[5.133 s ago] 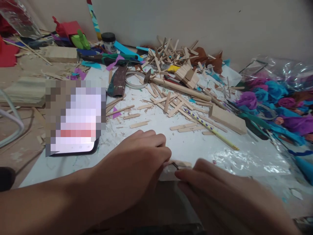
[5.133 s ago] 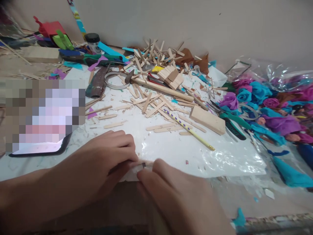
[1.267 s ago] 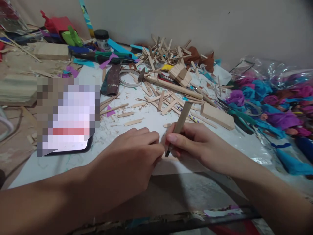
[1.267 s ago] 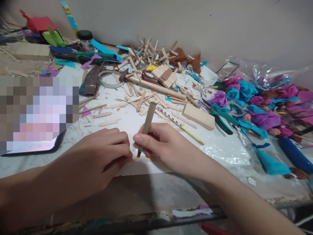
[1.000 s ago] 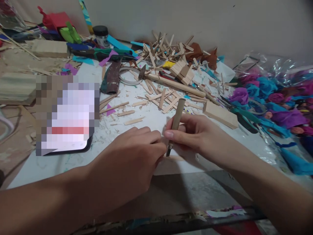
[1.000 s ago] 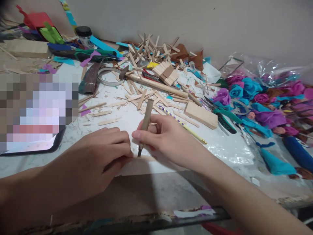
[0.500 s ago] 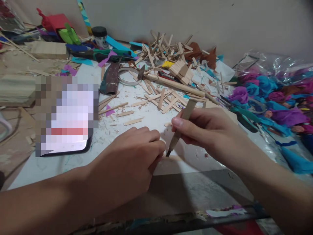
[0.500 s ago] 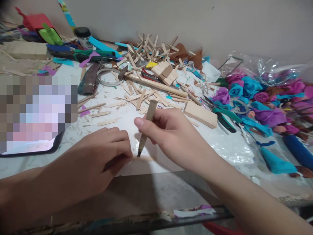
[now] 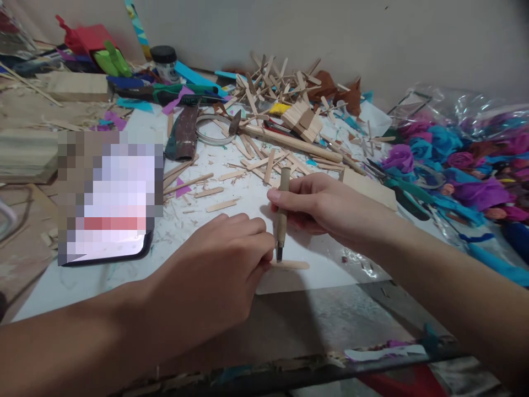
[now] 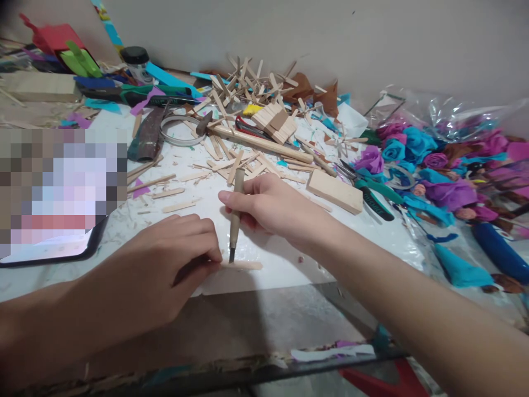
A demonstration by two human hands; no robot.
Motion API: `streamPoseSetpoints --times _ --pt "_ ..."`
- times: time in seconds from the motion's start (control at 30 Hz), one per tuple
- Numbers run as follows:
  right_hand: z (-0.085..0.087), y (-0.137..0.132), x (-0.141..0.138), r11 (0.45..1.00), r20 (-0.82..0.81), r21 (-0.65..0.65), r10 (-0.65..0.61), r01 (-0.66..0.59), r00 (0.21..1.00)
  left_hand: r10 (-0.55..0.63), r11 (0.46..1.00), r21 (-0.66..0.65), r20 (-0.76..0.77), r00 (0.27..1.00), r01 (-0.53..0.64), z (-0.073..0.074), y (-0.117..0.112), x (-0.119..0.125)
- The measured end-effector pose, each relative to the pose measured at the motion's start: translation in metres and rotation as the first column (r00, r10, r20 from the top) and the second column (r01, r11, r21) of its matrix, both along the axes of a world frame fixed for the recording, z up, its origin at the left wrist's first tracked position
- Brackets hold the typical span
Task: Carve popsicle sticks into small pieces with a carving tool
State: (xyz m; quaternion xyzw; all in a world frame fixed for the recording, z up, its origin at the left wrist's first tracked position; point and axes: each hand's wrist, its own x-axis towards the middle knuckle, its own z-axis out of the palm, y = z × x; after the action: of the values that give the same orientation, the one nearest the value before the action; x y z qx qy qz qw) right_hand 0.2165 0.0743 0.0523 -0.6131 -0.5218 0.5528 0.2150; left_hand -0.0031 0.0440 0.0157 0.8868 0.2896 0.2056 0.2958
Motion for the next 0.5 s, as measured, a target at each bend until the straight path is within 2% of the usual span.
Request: streamPoseSetpoints --times 0.23,0.5 --pt "-0.0020 0.0012 -0.0013 0.999 -0.031 -0.036 -0.005 0.004 0.999 0.006 1.000 -0.014 -0.012 1.000 -0.006 0.0007 -0.0003 -0.0021" --pt "-0.0011 0.0094 -0.0047 0.998 0.101 0.012 0.053 -0.054 0.993 0.014 1.000 -0.022 -0.027 1.000 -0.015 -0.0005 -0.0007 0.0000"
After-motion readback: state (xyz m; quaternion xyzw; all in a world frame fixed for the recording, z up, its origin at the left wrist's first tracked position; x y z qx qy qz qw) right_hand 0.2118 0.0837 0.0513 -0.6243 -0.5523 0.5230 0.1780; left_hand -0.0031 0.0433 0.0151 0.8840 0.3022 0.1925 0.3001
